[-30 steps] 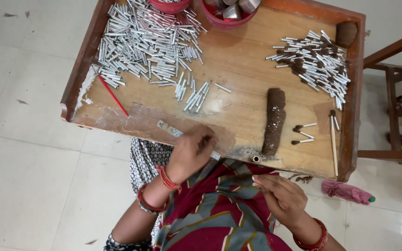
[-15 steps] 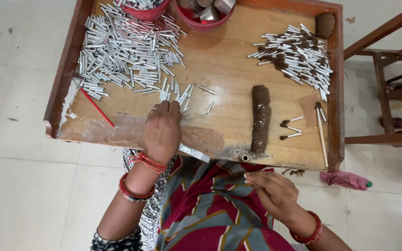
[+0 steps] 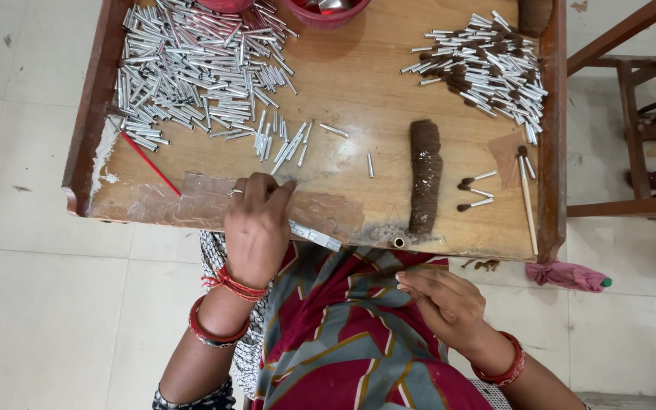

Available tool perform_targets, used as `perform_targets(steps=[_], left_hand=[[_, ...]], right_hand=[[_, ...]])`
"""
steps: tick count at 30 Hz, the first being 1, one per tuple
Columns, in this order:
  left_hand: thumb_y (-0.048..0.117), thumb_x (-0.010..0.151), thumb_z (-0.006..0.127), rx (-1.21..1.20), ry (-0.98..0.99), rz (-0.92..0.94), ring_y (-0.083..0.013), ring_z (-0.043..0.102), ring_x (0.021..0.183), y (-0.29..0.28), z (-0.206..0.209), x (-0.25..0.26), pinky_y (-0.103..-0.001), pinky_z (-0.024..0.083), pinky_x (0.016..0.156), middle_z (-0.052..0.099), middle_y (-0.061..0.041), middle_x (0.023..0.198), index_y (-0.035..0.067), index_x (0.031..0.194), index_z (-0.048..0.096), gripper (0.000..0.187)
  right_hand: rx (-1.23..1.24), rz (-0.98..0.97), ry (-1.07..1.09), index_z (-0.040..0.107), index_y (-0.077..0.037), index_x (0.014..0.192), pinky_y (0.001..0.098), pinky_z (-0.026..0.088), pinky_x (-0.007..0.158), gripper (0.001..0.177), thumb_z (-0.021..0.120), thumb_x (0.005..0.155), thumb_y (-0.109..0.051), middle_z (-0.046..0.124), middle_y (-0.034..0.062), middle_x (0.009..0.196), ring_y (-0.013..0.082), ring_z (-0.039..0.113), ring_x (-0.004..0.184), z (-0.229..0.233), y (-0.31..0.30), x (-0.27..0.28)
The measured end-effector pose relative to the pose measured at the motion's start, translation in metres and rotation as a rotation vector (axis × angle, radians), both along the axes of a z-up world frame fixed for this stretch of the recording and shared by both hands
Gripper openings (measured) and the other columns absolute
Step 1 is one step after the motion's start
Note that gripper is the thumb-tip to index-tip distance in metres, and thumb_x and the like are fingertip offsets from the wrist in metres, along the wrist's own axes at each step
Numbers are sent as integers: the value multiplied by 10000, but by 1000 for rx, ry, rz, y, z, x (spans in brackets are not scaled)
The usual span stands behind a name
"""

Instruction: Assembling cosmetic brushes by inserting ferrules into tubes and checking fit.

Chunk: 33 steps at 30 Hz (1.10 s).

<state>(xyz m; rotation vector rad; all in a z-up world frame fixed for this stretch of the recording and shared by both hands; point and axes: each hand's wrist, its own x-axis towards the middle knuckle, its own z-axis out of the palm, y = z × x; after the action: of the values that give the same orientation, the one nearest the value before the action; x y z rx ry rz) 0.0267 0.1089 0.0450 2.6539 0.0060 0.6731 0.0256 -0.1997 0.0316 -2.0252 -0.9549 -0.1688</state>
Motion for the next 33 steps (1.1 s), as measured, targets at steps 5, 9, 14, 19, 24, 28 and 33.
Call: perform_targets(steps=[5, 9, 14, 19, 24, 28, 33], left_hand=[[13, 920, 674, -1, -34, 48, -331, 604, 895, -7, 3, -3, -444, 508, 751, 609, -131, 991, 13, 1151, 683, 231], [5, 941, 667, -35, -59, 35, -336, 592, 918, -7, -1, -3, -445, 494, 782, 605, -143, 1021, 3, 1059, 630, 124], [-37, 864, 644, -13, -71, -13, -327, 590, 966, -5, -3, -4, -447, 494, 816, 606, -137, 1052, 28, 1099, 663, 245], [-57, 848, 641, -47, -90, -18, -308, 600, 944, -6, -2, -3, -433, 510, 802, 618, -123, 1040, 54, 1216, 722, 394], [58, 889, 735, -223, -74, -57, -302, 648, 916, -1, -25, 13, -432, 531, 794, 691, -107, 1057, 41, 1085, 737, 197], [111, 901, 769, -201, -55, 20, -310, 644, 903, 2, -36, 49, -443, 525, 799, 685, -94, 991, 68, 1002, 748, 112], [116, 769, 791, 9, 126, 120, -362, 636, 885, 4, -63, 92, -461, 529, 785, 641, -162, 957, 18, 835, 689, 156]], right_hand=[[20, -21, 10, 736, -12, 1081, 293, 614, 740, 247, 746, 843, 56, 778, 113, 988, 225, 779, 885, -2, 1, -5], [31, -50, 9, 744, -25, 1077, 290, 606, 740, 243, 749, 845, 49, 777, 105, 968, 213, 778, 874, -3, 1, -3], [17, -62, 10, 744, -23, 1068, 287, 595, 733, 237, 757, 840, 43, 773, 108, 959, 213, 768, 865, 0, 1, -5], [18, -68, 17, 747, -21, 1070, 283, 596, 729, 244, 750, 835, 47, 775, 105, 955, 207, 769, 857, -4, 0, -4], [42, -65, 23, 736, -16, 1074, 284, 601, 747, 236, 739, 848, 52, 779, 102, 969, 206, 775, 869, -6, -1, -4], [44, -66, 17, 737, -21, 1070, 285, 596, 744, 233, 744, 846, 44, 779, 99, 967, 210, 774, 864, -5, -1, -5], [13, -124, 38, 755, -46, 1045, 280, 575, 690, 224, 760, 830, 18, 778, 92, 936, 199, 759, 801, -5, -1, -8]])
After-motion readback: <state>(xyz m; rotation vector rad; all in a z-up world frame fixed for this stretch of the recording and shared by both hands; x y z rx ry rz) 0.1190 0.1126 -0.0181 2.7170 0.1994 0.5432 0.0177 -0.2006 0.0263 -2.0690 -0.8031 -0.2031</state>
